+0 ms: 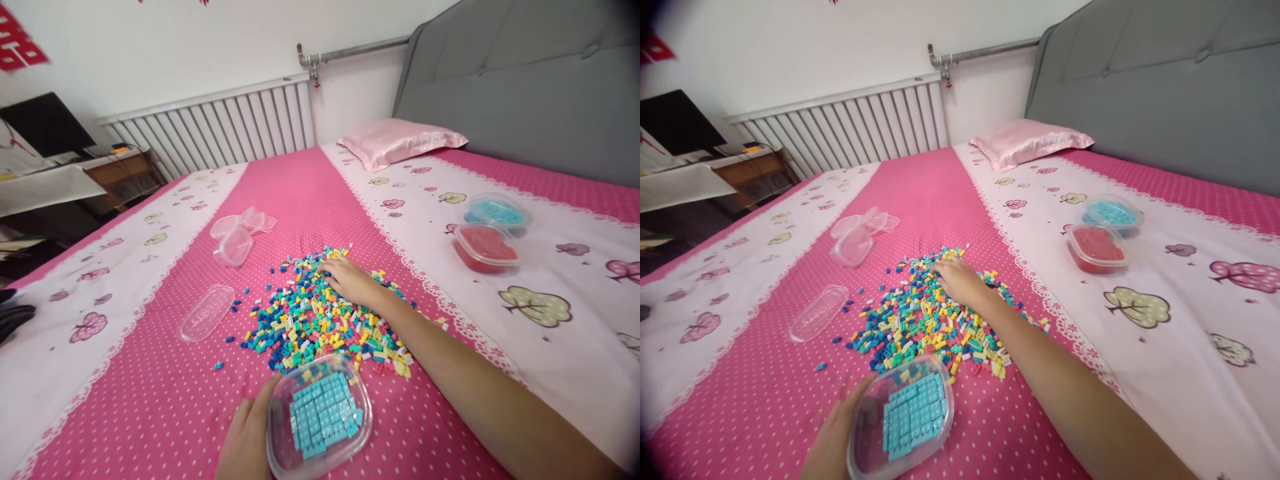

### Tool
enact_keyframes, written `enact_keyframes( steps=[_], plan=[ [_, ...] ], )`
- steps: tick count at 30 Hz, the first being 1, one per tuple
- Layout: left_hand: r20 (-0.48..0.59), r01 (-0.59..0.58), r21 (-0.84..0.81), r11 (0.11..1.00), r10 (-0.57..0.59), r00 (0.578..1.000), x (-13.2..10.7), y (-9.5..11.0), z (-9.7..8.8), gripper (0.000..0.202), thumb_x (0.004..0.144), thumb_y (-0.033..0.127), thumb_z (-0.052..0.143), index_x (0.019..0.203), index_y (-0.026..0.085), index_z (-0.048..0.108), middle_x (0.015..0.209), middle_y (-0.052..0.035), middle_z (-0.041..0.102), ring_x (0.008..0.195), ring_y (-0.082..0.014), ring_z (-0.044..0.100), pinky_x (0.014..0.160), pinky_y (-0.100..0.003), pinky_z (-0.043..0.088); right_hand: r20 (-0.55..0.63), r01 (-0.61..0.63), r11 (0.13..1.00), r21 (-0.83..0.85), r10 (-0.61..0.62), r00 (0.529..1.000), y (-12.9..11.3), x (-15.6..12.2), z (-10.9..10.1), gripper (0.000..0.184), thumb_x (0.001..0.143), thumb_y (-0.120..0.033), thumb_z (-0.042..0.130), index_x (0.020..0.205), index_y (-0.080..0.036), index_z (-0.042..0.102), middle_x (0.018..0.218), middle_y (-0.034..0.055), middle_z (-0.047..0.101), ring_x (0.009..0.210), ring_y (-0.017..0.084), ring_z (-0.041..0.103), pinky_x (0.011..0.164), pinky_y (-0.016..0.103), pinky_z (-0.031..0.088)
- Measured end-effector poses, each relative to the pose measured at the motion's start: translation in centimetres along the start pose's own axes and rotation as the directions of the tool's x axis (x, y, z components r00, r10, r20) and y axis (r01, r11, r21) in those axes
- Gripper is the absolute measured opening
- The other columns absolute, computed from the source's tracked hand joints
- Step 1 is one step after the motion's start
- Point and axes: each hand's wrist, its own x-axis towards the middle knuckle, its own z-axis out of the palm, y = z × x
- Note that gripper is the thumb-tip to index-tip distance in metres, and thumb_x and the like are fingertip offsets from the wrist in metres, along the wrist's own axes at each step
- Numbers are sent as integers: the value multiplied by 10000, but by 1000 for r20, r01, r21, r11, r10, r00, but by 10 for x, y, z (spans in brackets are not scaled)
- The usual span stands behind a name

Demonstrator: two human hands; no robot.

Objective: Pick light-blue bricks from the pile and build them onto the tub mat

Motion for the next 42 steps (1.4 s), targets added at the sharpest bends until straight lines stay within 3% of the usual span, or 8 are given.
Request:
enact_keyframes(
  steps=[9, 14, 17, 21, 26, 32, 37, 42],
  plan=[
    [-15, -10, 32, 999, 11, 1000, 1, 2, 0, 727, 824, 413, 746, 1482, 249, 484, 1383, -126, 685, 1147, -356, 706, 952, -514, 616, -28, -89, 991, 104, 92, 995, 6, 2, 0, 379, 996, -419, 664, 1306, -201, 642, 1334, 98, 657, 1131, 241, 669, 957, 477, 584],
    [35, -166, 102, 981, 163, 986, 4, -4, -6, 804, 808, 412, 775, 1524, 284, 432, 1351, -108, 709, 1098, -334, 737, 872, -463, 640, -59, -152, 956, 250, 171, 983, 3, 1, -3, 364, 1001, -421, 657, 1294, -205, 648, 1322, 96, 662, 1113, 232, 672, 949, 467, 587],
    [16, -133, 100, 986, 132, 991, 3, 1, -5, 818, 805, 370, 766, 1535, 289, 406, 1302, -112, 719, 1079, -339, 729, 835, -464, 629, -66, -164, 912, 375, 203, 977, -1, 1, -6, 366, 998, -420, 661, 1292, -202, 649, 1326, 97, 661, 1131, 239, 668, 961, 476, 581],
    [-15, -36, 36, 999, 37, 999, 0, 15, 0, 821, 820, 401, 779, 1532, 290, 385, 1296, -125, 698, 1093, -345, 701, 891, -499, 599, 4, -168, 788, 592, 206, 979, -11, 0, -10, 340, 994, -422, 669, 1232, -179, 663, 1225, 80, 692, 1043, 215, 688, 898, 441, 599],
    [47, -60, 35, 998, 58, 997, 1, 23, -5, 824, 849, 407, 761, 1538, 312, 320, 1256, -103, 706, 1046, -318, 693, 872, -487, 603, 166, -215, 519, 827, 140, 976, -37, -11, -26, 269, 906, -409, 751, 1068, -201, 694, 996, 29, 707, 856, 146, 689, 823, 334, 582],
    [68, -101, 57, 993, 97, 993, 3, 29, -11, 818, 887, 444, 746, 1543, 284, 285, 1320, -105, 698, 1052, -295, 696, 865, -462, 622, 422, -409, 270, 872, 10, 907, -66, -28, -43, 318, 775, -413, 849, 958, -201, 698, 833, -5, 621, 637, 69, 529, 585, 218, 454],
    [34, -107, 40, 993, 106, 994, 4, 34, -11, 770, 908, 469, 724, 1531, 281, 313, 1303, -103, 706, 1007, -285, 699, 832, -452, 624, 528, -519, 147, 842, -30, 849, -78, -32, -41, 349, 805, -492, 784, 879, -198, 611, 738, -29, 523, 569, 54, 367, 460, 197, 268],
    [45, -100, 27, 995, 98, 994, 2, 32, -10, 765, 913, 469, 712, 1535, 269, 314, 1317, -118, 689, 1032, -298, 686, 813, -449, 612, 562, -555, 137, 820, -16, 827, -80, -30, -33, 387, 818, -548, 747, 826, -219, 542, 649, -68, 420, 515, 57, 229, 426, 221, 158]
  ],
)
